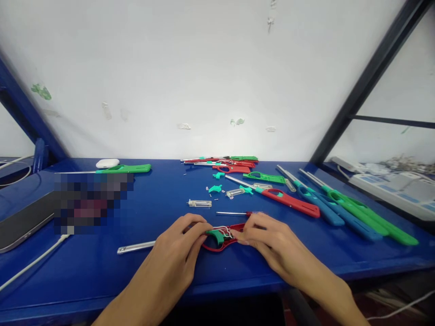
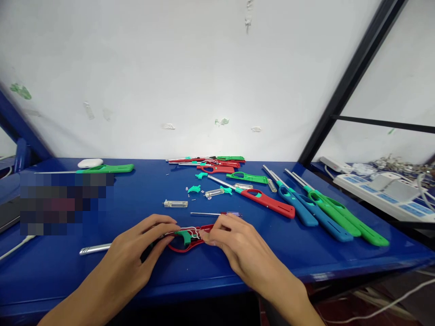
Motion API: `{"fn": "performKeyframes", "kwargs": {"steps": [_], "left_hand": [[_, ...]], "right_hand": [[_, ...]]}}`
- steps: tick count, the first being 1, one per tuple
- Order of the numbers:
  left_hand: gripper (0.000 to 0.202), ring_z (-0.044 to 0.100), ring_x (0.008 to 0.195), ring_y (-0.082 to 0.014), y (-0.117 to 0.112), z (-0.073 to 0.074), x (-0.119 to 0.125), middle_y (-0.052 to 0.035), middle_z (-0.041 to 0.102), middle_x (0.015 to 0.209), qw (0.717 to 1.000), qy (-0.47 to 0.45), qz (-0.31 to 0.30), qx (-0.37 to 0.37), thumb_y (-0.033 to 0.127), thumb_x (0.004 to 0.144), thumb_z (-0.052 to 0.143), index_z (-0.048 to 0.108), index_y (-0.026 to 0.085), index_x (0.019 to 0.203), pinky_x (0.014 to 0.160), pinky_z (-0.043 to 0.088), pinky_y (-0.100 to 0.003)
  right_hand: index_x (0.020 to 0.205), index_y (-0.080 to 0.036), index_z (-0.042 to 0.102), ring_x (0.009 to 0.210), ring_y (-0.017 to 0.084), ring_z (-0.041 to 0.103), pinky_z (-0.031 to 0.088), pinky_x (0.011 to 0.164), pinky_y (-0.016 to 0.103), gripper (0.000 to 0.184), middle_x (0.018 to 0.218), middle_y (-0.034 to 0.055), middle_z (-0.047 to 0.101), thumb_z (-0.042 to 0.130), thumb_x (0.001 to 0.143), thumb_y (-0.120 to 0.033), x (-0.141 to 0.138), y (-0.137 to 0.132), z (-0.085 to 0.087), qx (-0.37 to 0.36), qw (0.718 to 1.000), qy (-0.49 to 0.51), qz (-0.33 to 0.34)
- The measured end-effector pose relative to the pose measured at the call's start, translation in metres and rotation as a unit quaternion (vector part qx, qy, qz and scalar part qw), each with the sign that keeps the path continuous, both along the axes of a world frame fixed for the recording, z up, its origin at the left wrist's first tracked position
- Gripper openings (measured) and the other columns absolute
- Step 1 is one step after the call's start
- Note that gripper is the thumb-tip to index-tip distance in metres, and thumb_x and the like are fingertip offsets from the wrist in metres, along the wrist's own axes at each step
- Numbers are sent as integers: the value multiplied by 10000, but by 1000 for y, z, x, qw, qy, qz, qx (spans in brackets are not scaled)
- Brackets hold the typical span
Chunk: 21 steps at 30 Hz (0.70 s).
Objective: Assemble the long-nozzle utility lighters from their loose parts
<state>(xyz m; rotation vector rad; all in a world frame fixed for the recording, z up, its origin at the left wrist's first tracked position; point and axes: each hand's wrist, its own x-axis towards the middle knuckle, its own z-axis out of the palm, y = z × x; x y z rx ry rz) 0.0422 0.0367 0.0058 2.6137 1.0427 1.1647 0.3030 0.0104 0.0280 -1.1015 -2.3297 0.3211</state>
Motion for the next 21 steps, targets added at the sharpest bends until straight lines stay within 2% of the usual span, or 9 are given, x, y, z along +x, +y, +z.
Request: {"fn": "performKeyframes", "kwargs": {"steps": [8, 21], "left_hand": [[218, 744, 893, -173, 3, -2, 0, -39, 709, 1101, 1000, 13, 4, 27, 124, 1061, 498, 695, 216, 1077, 799, 595, -301], [281, 740, 840, -158, 5, -3, 1, -43, 738, 1046, 998, 43, -6, 51, 105, 1071, 451, 715, 194, 1035, 746, 586, -258]], "right_hand": [[987, -212, 660, 845, 168, 599, 435, 808, 302, 231, 945, 20, 642, 468, 1099, -148, -1, 1, 0, 6, 1000, 3, 5], [991, -224, 654, 838, 176, 577, 424, 796, 318, 265, 948, 19, 633, 429, 1107, -147, 1, 1, 0, -17, 1000, -5, -9]]}}
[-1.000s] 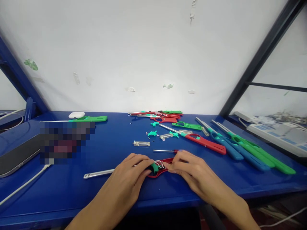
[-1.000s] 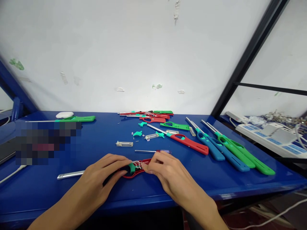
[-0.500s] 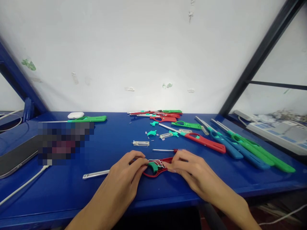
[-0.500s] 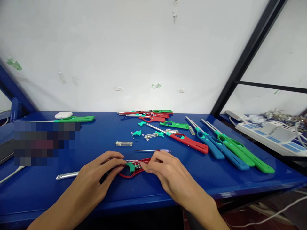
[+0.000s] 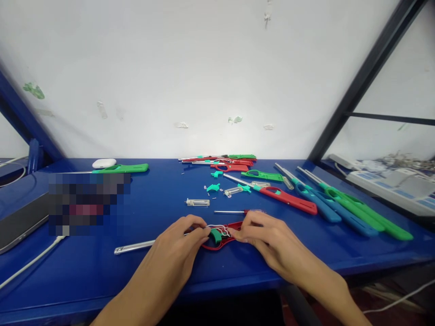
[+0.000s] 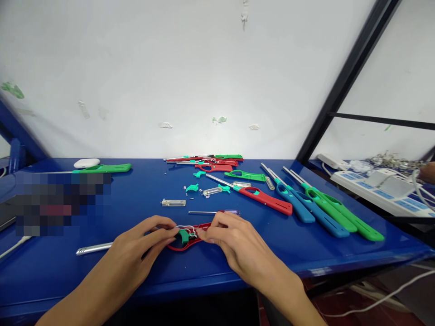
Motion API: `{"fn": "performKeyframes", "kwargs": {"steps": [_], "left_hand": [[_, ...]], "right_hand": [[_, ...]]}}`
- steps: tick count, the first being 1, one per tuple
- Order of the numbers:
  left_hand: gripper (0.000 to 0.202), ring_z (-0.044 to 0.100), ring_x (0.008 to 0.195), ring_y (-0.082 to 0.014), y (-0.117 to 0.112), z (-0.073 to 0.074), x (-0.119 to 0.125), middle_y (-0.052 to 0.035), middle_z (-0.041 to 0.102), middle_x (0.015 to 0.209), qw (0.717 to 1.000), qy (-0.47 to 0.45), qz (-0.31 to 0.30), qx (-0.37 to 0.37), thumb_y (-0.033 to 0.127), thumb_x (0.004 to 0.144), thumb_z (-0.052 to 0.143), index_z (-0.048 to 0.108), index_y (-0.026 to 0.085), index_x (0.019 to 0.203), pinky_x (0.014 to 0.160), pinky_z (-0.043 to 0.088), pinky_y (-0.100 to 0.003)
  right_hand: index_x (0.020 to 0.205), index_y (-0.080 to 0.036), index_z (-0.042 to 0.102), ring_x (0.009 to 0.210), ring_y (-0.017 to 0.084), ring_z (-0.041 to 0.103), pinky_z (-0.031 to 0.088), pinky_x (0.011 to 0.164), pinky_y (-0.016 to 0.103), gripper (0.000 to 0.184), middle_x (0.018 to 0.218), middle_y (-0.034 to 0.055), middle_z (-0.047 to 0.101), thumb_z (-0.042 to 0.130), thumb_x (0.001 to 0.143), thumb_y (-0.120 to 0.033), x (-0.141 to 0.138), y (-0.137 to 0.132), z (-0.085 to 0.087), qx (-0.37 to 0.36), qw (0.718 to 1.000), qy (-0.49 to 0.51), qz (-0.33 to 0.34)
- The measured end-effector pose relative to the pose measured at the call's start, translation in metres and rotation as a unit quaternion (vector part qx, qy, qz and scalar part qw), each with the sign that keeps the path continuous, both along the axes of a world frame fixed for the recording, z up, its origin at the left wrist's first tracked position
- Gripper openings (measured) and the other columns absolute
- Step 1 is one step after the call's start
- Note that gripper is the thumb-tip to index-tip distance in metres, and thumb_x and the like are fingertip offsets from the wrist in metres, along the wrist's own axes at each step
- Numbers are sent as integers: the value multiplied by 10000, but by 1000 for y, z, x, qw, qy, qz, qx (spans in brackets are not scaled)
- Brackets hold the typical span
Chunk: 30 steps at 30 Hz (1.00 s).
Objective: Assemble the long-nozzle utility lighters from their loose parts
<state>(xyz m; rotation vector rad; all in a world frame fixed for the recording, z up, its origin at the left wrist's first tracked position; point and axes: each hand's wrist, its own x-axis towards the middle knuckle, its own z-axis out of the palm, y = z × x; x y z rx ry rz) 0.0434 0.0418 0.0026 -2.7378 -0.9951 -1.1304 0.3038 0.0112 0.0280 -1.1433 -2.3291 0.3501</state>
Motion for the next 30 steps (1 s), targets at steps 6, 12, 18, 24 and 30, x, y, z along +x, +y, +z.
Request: {"fn": "performKeyframes", "kwargs": {"steps": [6, 12, 18, 24, 30], "left_hand": [[267, 726, 823, -192, 4, 4, -1, -54, 733, 1012, 998, 57, 11, 2, 121, 1076, 435, 685, 182, 1008, 752, 610, -313], [339, 712, 828, -248, 5, 11, 0, -50, 697, 1029, 988, 151, 2, 18, -1, 975, 493, 652, 226, 1171, 737, 611, -397], [459, 698, 795, -225, 4, 15, 1, -64, 674, 1128, 981, 175, -10, 83, -40, 957, 423, 626, 252, 1247, 693, 574, -354], [374, 676, 777, -207, 7, 9, 1, -42, 684, 1005, 982, 143, -40, 115, 108, 1097, 279, 631, 203, 1182, 699, 549, -332], [380, 682, 806, -189, 6, 9, -1, -39, 696, 1013, 986, 129, -50, 98, 181, 1133, 231, 606, 205, 1187, 736, 558, -313]], "right_hand": [[1053, -265, 700, 936, 175, 647, 461, 863, 301, 144, 1039, -5, 703, 564, 1080, -224, -4, -1, 2, -37, 999, 30, -14], [1015, -265, 728, 898, 180, 675, 476, 842, 302, 92, 984, -23, 744, 642, 1046, -271, -12, 3, 0, -15, 998, 37, -44], [995, -261, 715, 857, 167, 666, 473, 810, 297, 149, 961, -25, 733, 588, 1071, -237, -14, 3, -4, 7, 997, 54, -48], [997, -252, 696, 854, 159, 684, 481, 812, 283, 132, 969, -26, 744, 594, 1063, -199, -17, 0, -3, 2, 996, 77, -54], [985, -251, 689, 843, 145, 685, 482, 806, 256, 152, 937, -35, 741, 595, 1051, -152, -20, -1, 0, 5, 992, 116, -58]]}}
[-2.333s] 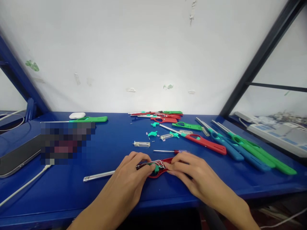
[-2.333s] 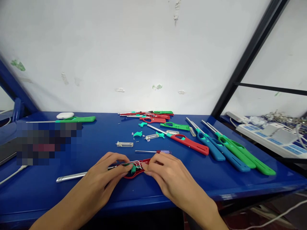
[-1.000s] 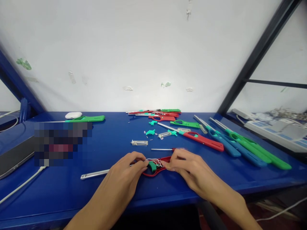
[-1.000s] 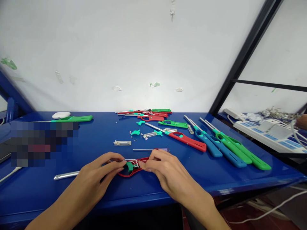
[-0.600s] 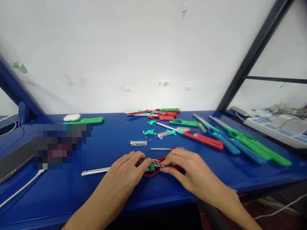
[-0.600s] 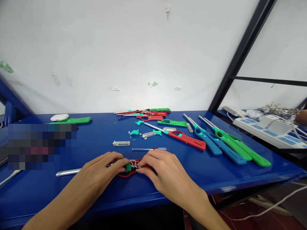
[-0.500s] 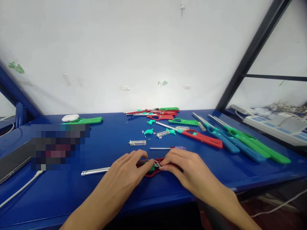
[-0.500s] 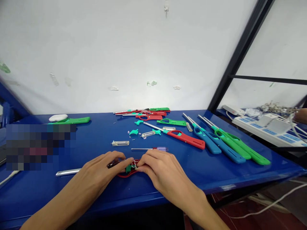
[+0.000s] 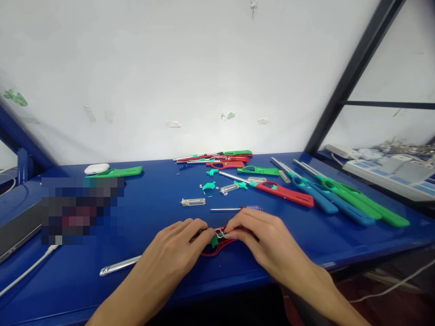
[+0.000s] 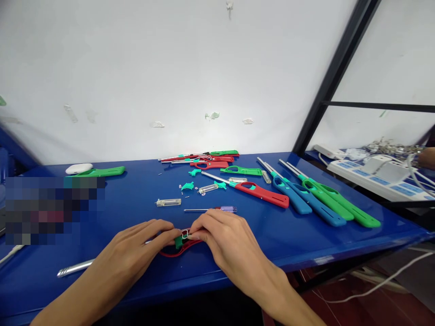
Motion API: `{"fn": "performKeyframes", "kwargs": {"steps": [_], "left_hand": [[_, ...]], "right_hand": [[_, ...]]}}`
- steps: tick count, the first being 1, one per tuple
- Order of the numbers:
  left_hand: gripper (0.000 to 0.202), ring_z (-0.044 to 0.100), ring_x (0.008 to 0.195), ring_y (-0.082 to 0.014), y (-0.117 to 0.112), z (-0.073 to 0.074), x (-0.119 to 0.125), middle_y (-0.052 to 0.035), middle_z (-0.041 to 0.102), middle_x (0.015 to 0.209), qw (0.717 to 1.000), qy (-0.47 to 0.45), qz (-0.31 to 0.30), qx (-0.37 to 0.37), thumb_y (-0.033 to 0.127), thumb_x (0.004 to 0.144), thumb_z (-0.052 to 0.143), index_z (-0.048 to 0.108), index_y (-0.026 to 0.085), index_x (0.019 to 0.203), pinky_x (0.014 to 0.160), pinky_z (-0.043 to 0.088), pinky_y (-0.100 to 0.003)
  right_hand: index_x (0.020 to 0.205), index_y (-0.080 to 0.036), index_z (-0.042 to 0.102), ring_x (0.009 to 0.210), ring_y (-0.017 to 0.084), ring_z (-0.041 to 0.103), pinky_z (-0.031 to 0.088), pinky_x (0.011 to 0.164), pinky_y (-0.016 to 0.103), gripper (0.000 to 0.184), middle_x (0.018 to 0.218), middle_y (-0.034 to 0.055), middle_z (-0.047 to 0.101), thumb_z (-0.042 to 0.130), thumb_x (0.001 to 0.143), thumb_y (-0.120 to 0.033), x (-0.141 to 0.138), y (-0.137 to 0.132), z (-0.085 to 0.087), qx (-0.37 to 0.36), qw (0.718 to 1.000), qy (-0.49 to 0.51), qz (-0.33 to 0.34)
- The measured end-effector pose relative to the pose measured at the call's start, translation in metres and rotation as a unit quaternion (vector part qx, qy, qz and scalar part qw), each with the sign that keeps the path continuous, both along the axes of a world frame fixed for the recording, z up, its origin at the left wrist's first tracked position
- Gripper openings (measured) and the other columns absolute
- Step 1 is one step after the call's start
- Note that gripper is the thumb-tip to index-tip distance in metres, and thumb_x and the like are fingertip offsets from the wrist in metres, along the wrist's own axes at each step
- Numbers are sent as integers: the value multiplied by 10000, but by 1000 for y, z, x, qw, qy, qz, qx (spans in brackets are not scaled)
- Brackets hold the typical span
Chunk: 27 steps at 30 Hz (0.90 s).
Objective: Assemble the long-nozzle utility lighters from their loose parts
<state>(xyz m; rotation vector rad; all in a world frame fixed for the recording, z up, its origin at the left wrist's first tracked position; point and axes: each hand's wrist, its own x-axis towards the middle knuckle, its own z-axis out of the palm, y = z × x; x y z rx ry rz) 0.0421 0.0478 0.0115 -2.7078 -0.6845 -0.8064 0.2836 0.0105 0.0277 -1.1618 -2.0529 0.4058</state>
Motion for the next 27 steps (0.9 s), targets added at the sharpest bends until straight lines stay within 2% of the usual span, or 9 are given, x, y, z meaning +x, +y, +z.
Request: {"fn": "performKeyframes", "kwargs": {"steps": [8, 21, 27], "left_hand": [[256, 719, 822, -197, -6, 14, 2, -44, 717, 1001, 999, 17, 8, -30, 192, 1126, 341, 597, 201, 1134, 747, 591, -309], [269, 713, 826, -208, -5, 12, 0, -50, 709, 1009, 999, 16, 2, -41, 180, 1122, 323, 591, 205, 1102, 746, 594, -322], [280, 690, 845, -211, -5, 3, -1, -46, 697, 1044, 999, 6, 14, -47, 127, 1103, 322, 586, 218, 1126, 768, 570, -331]], "right_hand": [[964, -273, 698, 775, 99, 716, 497, 736, 198, 151, 892, -92, 781, 633, 1032, -155, -8, -3, 4, -76, 993, 90, 2], [913, -261, 765, 812, 153, 730, 537, 731, 253, 122, 875, -42, 803, 689, 1003, -227, -8, -2, 4, -138, 981, 140, 3], [862, -266, 789, 786, 139, 726, 536, 719, 238, 117, 846, -58, 806, 745, 968, -242, -7, -2, 7, -155, 975, 157, 6]]}}
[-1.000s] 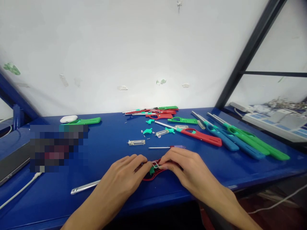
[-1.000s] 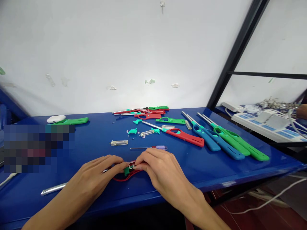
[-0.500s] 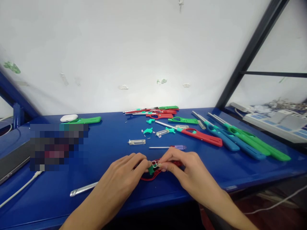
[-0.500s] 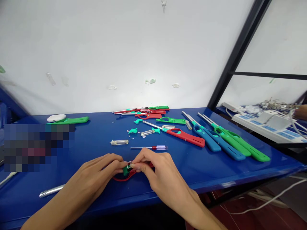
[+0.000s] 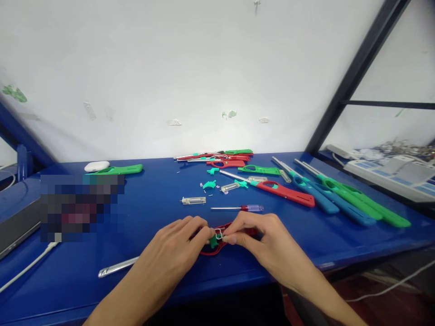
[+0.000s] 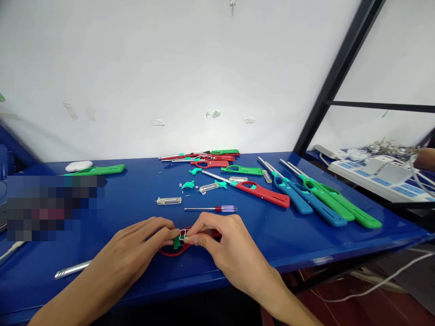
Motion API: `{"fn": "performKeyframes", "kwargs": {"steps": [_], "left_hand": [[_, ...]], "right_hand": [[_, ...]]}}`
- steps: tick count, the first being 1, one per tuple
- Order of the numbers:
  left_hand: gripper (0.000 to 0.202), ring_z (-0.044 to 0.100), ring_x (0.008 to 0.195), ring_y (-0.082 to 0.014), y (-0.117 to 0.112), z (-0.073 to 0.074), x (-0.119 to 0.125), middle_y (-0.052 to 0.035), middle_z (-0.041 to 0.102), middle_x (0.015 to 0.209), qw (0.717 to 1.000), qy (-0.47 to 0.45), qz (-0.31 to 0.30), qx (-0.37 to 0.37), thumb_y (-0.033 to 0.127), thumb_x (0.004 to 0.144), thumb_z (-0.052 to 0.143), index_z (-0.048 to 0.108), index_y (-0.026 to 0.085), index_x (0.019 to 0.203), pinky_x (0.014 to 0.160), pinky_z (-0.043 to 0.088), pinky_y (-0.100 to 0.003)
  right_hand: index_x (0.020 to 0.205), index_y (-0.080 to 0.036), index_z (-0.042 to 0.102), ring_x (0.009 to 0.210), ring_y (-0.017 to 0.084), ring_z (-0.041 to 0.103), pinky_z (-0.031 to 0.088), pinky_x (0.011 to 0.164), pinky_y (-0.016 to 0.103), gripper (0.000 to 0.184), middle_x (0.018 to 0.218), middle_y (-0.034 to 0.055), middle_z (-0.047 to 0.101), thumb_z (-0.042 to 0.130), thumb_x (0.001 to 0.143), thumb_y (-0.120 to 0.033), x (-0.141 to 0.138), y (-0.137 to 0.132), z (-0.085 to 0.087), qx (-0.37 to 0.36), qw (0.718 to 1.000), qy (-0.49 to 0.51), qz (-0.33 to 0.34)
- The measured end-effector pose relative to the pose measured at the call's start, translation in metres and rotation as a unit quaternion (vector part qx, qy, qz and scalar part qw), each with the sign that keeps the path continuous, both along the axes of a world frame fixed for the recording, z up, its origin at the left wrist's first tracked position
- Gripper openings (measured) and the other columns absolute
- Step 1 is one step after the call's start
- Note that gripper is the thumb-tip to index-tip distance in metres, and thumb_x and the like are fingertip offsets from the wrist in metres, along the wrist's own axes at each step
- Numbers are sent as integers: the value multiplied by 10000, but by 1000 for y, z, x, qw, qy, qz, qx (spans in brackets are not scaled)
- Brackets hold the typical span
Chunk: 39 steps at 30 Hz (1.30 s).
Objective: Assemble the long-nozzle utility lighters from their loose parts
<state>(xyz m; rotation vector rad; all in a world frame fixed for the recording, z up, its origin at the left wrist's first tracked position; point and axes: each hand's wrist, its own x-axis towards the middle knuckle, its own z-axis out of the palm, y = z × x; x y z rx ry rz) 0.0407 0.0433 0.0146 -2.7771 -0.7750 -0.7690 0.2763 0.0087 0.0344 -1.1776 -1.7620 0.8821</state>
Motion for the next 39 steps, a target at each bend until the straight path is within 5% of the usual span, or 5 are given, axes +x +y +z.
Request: {"fn": "performKeyframes", "kwargs": {"steps": [13, 21, 28, 35, 39], "left_hand": [[367, 657, 777, -170, 1, 6, 1, -34, 681, 1010, 999, -1, -22, 30, 56, 1073, 341, 621, 223, 1242, 715, 544, -279], [308, 608, 858, -209, 5, 8, 3, -65, 652, 1010, 997, 27, -22, 73, 103, 1086, 385, 675, 176, 1158, 732, 535, -315], [489, 530, 835, -214, 1, 5, 0, -61, 612, 1008, 998, 28, -9, 59, -82, 940, 363, 638, 176, 1250, 737, 516, -338], [525, 591, 1024, -226, -2, 0, -10, -75, 677, 1111, 1000, 2, -21, 20, -54, 1004, 390, 500, 153, 1474, 972, 486, -419], [450, 593, 1103, -244, -3, 5, -19, -97, 681, 1209, 1000, -22, 0, 6, -35, 1003, 449, 596, 158, 1381, 977, 487, -410]], "right_hand": [[863, -280, 818, 862, 171, 732, 540, 835, 290, 157, 912, -33, 797, 766, 942, -155, 4, 3, -5, 58, 995, -76, -17], [1070, -274, 826, 951, 165, 733, 552, 907, 281, 163, 1056, -7, 795, 683, 1018, -214, 13, -6, -10, 143, 979, -144, 13], [1074, -248, 762, 978, 168, 712, 534, 943, 303, 151, 1070, 3, 772, 619, 1050, -207, 11, -11, -8, 149, 974, -172, -2], [1323, -390, 692, 1071, 199, 647, 505, 967, 370, 315, 1220, 3, 688, 625, 1044, -261, 11, -16, -4, 154, 954, -247, 65], [1379, -424, 679, 1031, 187, 633, 510, 911, 359, 357, 1187, 3, 680, 601, 1062, -279, 11, -15, -3, 142, 954, -253, 74]]}}
